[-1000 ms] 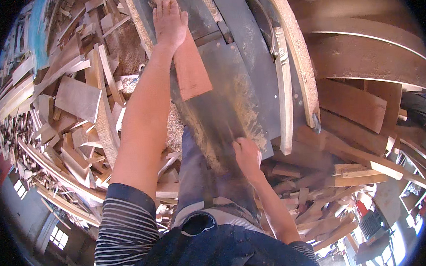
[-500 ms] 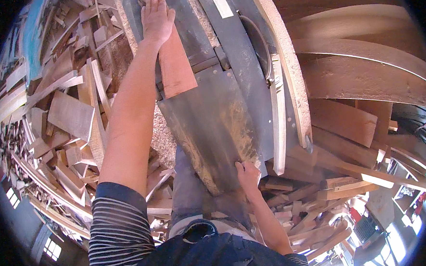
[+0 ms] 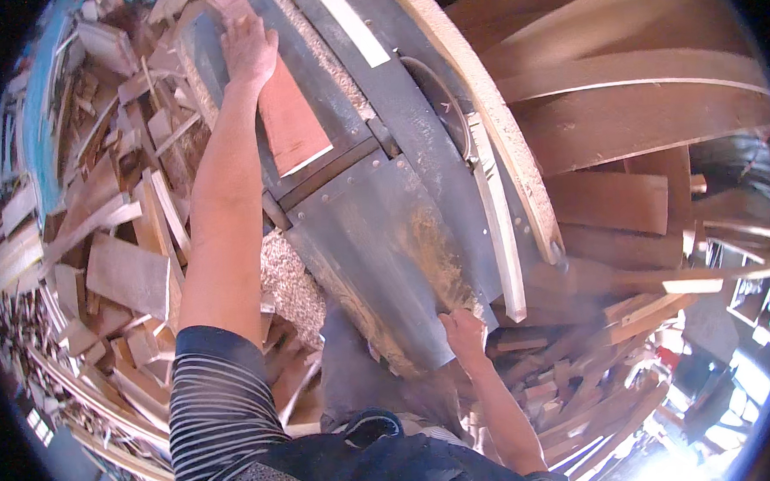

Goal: The person shapes wood planks by passing them through a jointer machine multiple times to smooth the edges.

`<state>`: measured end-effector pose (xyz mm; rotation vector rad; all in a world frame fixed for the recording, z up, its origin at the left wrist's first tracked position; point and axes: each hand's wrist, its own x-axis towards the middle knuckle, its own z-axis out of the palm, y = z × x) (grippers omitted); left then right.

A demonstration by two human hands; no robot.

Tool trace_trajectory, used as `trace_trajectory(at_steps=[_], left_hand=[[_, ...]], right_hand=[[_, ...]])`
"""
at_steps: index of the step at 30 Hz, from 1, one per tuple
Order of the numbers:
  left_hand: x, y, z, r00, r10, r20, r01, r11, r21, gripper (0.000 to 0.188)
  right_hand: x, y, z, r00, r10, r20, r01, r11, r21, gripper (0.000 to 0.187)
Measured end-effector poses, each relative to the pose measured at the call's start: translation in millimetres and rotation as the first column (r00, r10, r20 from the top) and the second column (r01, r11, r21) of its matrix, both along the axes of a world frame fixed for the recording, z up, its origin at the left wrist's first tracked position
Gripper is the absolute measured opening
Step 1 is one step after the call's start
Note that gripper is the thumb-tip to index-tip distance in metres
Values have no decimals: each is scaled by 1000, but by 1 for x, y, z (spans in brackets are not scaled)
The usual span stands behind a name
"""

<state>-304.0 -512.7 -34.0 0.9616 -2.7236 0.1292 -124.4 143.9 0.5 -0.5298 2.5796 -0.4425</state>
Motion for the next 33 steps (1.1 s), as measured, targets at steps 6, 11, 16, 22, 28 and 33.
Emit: trace_trajectory(at_steps=[6, 11, 16, 22, 28, 33], left_hand=[[13, 66, 17, 944, 296, -149, -230, 910, 346, 95], [18, 45, 24, 922, 387, -16, -302, 744, 596, 83], [72, 6, 36, 817, 539, -203, -121, 506, 854, 80], [160, 113, 96, 618, 696, -366, 471, 45, 881, 51], [291, 295, 140, 562, 760, -326, 640, -149, 754, 49], [343, 418, 144, 523, 827, -205, 511, -111, 853, 44]], right_hand=[[4, 13, -6, 998, -22, -51, 22, 1000, 13, 31], [10, 21, -18, 992, -103, -72, 95, 990, -103, 30], [7, 3, -4, 995, -100, -14, 99, 994, -46, 29], [6, 14, -9, 984, -169, 60, 169, 986, 7, 30], [4, 9, 12, 983, -160, 92, 161, 987, -10, 27], [-10, 63, 28, 854, -252, -456, 131, 951, -279, 42]])
